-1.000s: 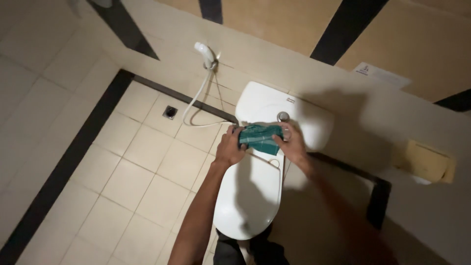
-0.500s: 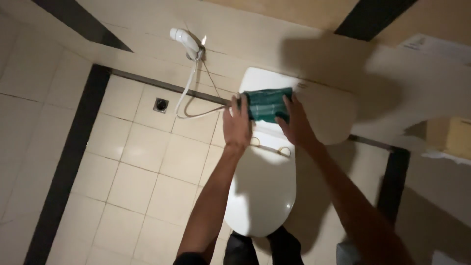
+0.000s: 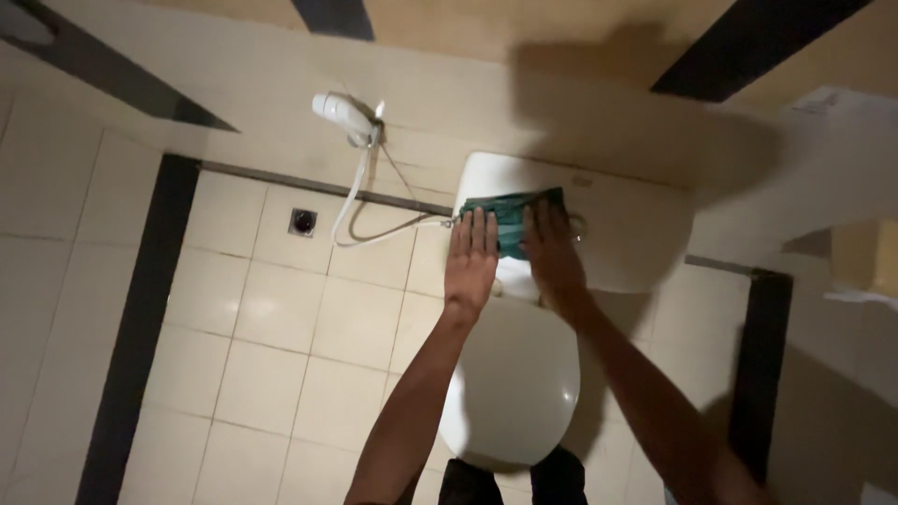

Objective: The person sprays a cleaning solution onto the toilet tank and seat, then wipes the surfaces with a cloth. The person also briefly wipes the floor near the toilet base with a sponge before returning to wipe the toilet.

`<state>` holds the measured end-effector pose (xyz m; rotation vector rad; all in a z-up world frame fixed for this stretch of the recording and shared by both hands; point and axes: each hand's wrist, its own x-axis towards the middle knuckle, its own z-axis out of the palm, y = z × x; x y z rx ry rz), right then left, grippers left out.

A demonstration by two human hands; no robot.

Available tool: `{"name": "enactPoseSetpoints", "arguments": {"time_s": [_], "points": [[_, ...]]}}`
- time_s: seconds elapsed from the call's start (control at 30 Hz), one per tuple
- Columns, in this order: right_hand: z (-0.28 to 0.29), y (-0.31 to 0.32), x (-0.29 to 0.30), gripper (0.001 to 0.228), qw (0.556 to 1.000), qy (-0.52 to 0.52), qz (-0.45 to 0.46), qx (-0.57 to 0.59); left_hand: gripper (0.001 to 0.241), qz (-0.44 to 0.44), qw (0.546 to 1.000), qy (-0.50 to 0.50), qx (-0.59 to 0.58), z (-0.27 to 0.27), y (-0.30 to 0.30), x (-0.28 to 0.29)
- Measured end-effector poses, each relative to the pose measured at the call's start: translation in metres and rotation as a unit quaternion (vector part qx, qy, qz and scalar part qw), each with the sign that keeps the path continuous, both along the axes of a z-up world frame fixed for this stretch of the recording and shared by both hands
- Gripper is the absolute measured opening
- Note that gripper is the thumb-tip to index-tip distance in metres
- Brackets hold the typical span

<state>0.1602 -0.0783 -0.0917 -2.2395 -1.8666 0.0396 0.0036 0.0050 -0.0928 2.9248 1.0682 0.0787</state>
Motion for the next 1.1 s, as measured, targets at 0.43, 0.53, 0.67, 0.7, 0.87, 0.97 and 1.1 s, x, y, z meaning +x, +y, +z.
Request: {"name": "enactPoseSetpoints", "arguments": {"time_s": [0.43,0.53,0.67,0.7,0.87,0.97,1.1], "points": [[-0.011,0.045,0.016,0.065,0.997,0.057,-0.058,-0.014,0.069,-0.058,0.995,0.079,0.028,-0.014,0.077,0.033],[-0.013,0.069,0.022,0.062,0.998,0.016,-0.060,0.031,0.066,-0.017,0.998,0.057,-0.023,-0.001,0.096,0.047],[-0.017,0.078,0.016,0.055,0.994,0.022,-0.085,0.058,0.060,0.038,0.997,-0.001,-0.069,-0.004,0.100,0.052],[-0.017,0.082,0.017,0.054,0.992,0.018,-0.097,0.075,0.058,0.053,0.994,-0.029,-0.094,-0.003,0.103,0.056],[0.006,0.064,0.011,0.058,0.996,0.025,-0.082,0.030,0.066,0.068,0.986,-0.036,-0.148,-0.006,0.086,0.040],[0.018,0.044,-0.005,0.062,0.998,0.028,-0.061,0.001,0.076,0.059,0.983,-0.026,-0.170,0.020,0.066,0.020],[0.007,0.017,-0.022,0.065,0.998,0.013,-0.052,-0.012,0.086,0.032,0.987,-0.017,-0.159,0.012,0.040,-0.007]]}}
